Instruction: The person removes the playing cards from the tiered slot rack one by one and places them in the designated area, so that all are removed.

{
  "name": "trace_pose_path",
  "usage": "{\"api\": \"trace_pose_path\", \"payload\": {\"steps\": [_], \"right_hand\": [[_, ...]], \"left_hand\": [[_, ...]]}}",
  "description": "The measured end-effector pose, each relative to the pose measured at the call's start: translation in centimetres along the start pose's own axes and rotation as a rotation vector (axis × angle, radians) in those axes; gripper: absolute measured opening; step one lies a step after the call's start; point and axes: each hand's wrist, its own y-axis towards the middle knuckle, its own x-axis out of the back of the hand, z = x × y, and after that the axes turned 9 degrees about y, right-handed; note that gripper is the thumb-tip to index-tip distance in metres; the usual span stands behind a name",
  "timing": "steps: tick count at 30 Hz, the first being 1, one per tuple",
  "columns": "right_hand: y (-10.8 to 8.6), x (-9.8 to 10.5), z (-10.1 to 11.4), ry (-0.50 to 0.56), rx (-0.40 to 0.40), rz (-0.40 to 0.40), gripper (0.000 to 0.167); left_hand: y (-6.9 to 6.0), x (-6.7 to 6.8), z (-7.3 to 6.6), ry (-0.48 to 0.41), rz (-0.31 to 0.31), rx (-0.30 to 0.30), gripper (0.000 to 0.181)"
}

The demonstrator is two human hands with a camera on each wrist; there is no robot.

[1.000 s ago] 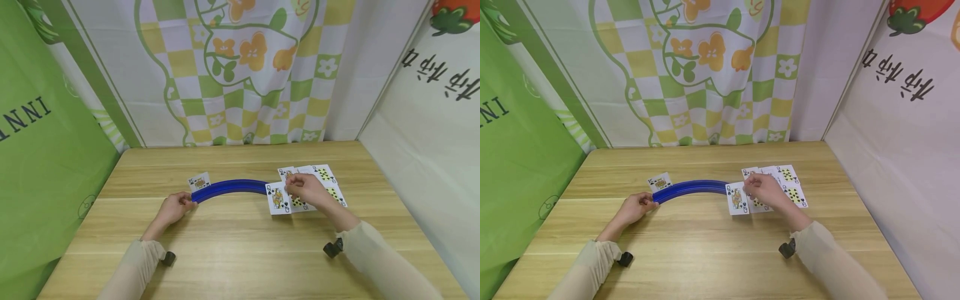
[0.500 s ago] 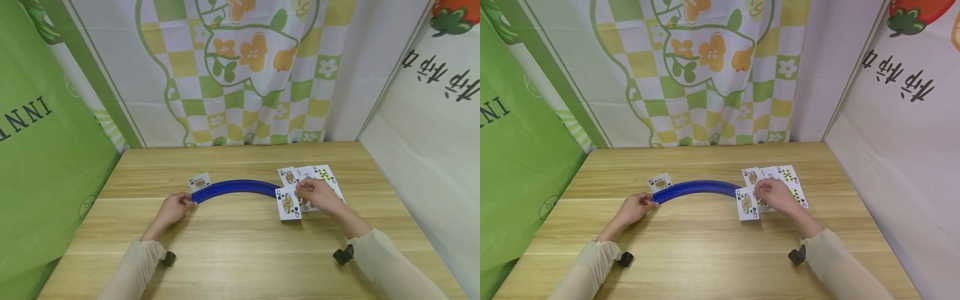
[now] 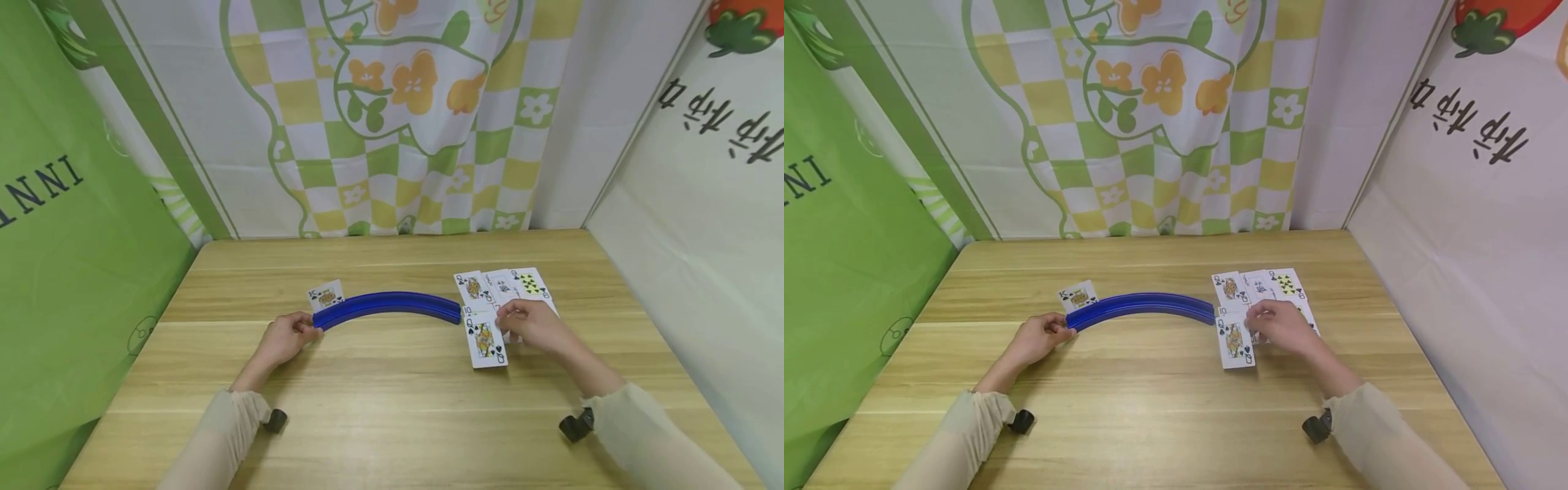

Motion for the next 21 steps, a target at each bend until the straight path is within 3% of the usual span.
{"api": "trace_pose_path", "payload": {"steps": [21], "right_hand": [[-0.7,-0.4,-2.1,-0.12,-0.077,0.048,0.02]], "left_hand": [[0.0,0.1,-0.1,0.005,0.01,-0.006,0.04]]}}
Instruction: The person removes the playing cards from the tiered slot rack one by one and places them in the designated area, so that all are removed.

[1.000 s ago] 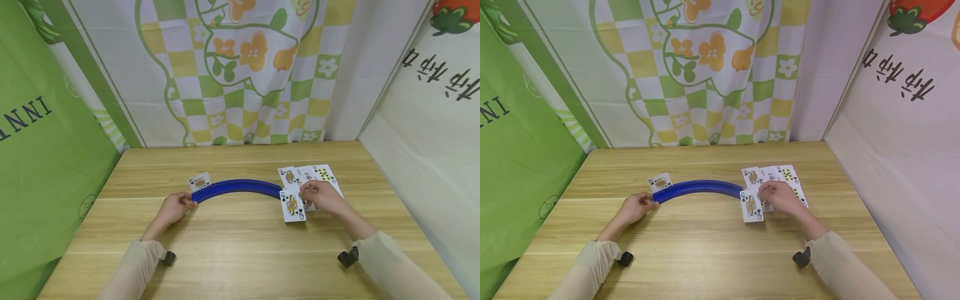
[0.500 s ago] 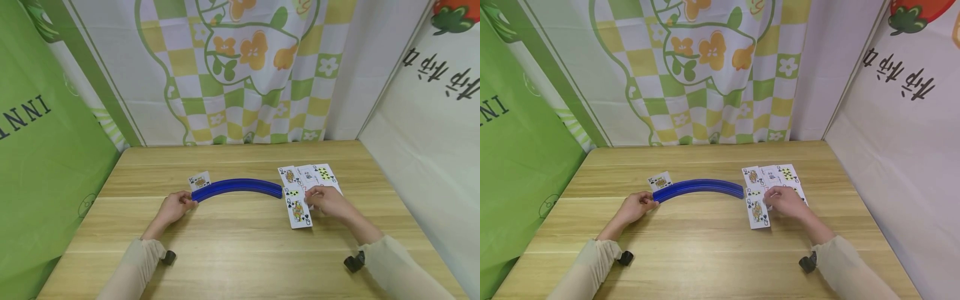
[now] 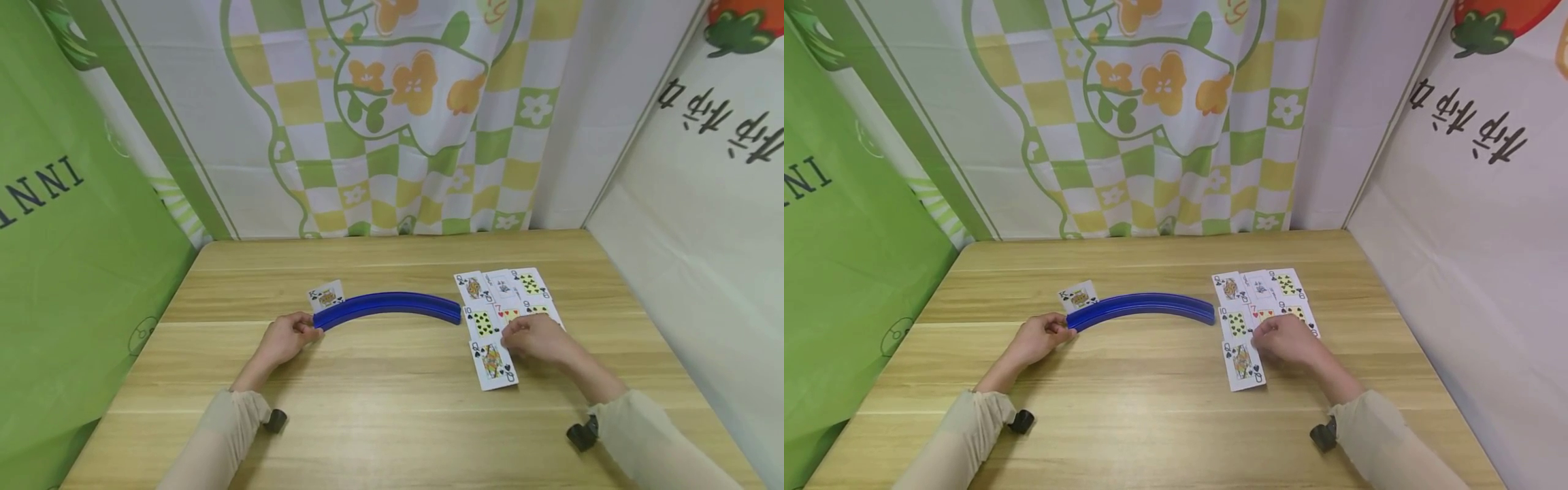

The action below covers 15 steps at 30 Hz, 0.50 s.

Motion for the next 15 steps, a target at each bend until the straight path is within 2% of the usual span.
{"api": "trace_pose_path", "payload": {"steps": [15], "right_hand": [[-0.37,0.12,-1.03,-0.051,-0.034,0.024,0.015]], "left_hand": [[-0.04,-0.09,0.07,-0.004,0.003,0.005,0.043]]}}
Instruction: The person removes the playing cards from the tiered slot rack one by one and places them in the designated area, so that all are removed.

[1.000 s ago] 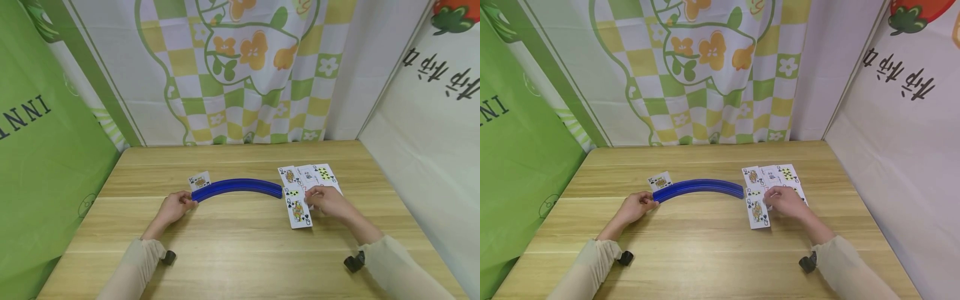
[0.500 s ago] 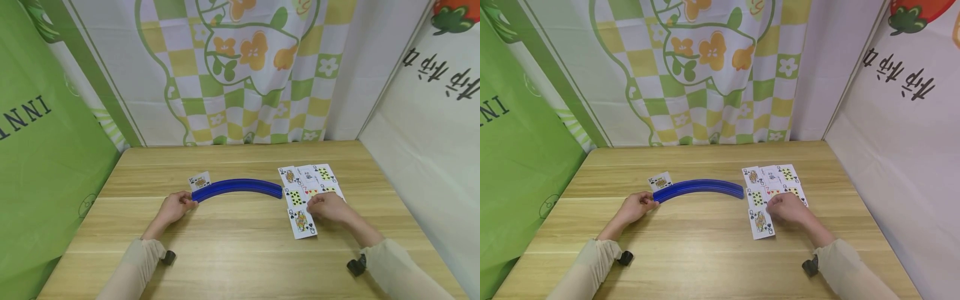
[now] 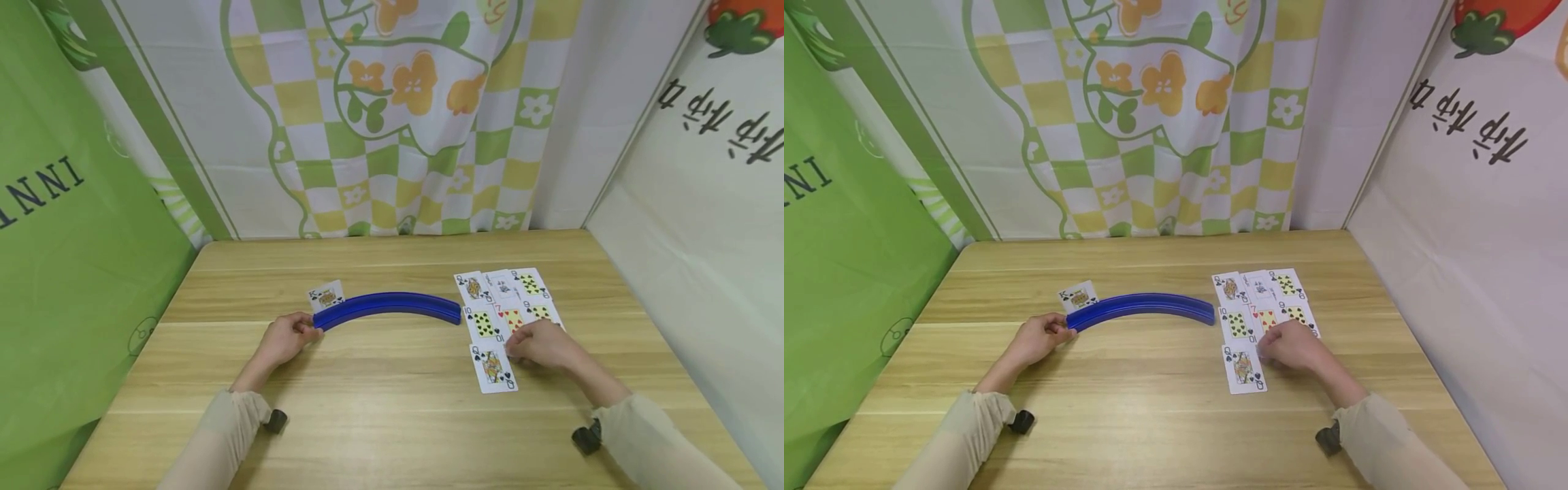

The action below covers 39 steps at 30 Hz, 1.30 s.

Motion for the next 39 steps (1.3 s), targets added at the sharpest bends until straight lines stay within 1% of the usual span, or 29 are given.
{"api": "trace_pose_path", "payload": {"steps": [6,13,20,25,29,32,36,39], "right_hand": [[0.0,0.1,-0.1,-0.012,0.022,0.0,0.016],[0.2,0.0,0.2,-0.013,0.036,-0.017,0.012],[0.5,-0.1,1.1,-0.027,0.08,-0.01,0.018],[0.8,-0.4,1.6,0.022,0.093,-0.016,0.02],[1.1,-0.6,2.0,0.078,0.07,-0.011,0.019],[1.5,-0.6,2.3,0.085,0.076,-0.014,0.016],[1.8,-0.7,2.6,0.05,0.126,-0.023,0.015],[2.0,-0.8,3.0,0.05,0.145,-0.018,0.016]], "left_hand": [[0.0,0.0,0.2,-0.004,0.004,0.003,0.042],[-0.1,0.0,0.1,-0.006,-0.001,0.006,0.041],[-0.1,0.0,0.2,0.01,-0.002,-0.004,0.042],[-0.1,0.0,0.1,0.017,0.0,-0.01,0.043],[0.0,0.0,0.1,0.017,-0.004,-0.011,0.043],[0.0,0.0,0.1,0.014,-0.007,-0.01,0.043],[0.0,0.0,0.0,0.014,-0.006,-0.005,0.044],[0.0,0.0,0.0,0.029,-0.016,-0.009,0.042]]}}
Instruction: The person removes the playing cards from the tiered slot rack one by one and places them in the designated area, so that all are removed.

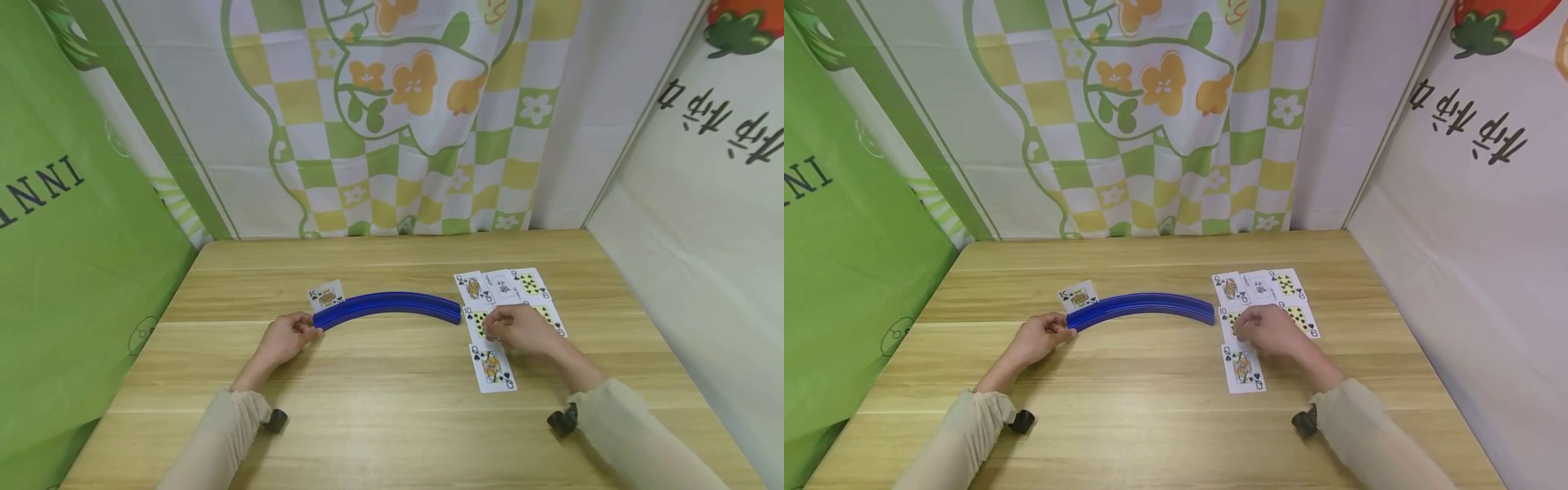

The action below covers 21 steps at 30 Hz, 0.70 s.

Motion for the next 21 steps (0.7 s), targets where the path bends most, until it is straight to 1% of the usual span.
{"api": "trace_pose_path", "payload": {"steps": [5,10,15,21], "right_hand": [[0.5,-0.3,0.5,0.03,0.018,0.008,0.016],[0.8,-0.7,1.0,0.036,0.032,0.008,0.017],[1.1,-1.0,1.5,0.038,0.024,-0.002,0.017],[1.5,-1.4,2.2,0.074,0.02,-0.004,0.019]], "left_hand": [[0.1,-0.1,0.1,0.019,-0.022,-0.018,0.038],[0.2,0.0,0.1,0.009,-0.015,-0.014,0.039],[0.2,0.0,0.1,0.003,-0.012,-0.015,0.039],[0.1,-0.1,0.2,-0.005,-0.012,-0.012,0.039]]}}
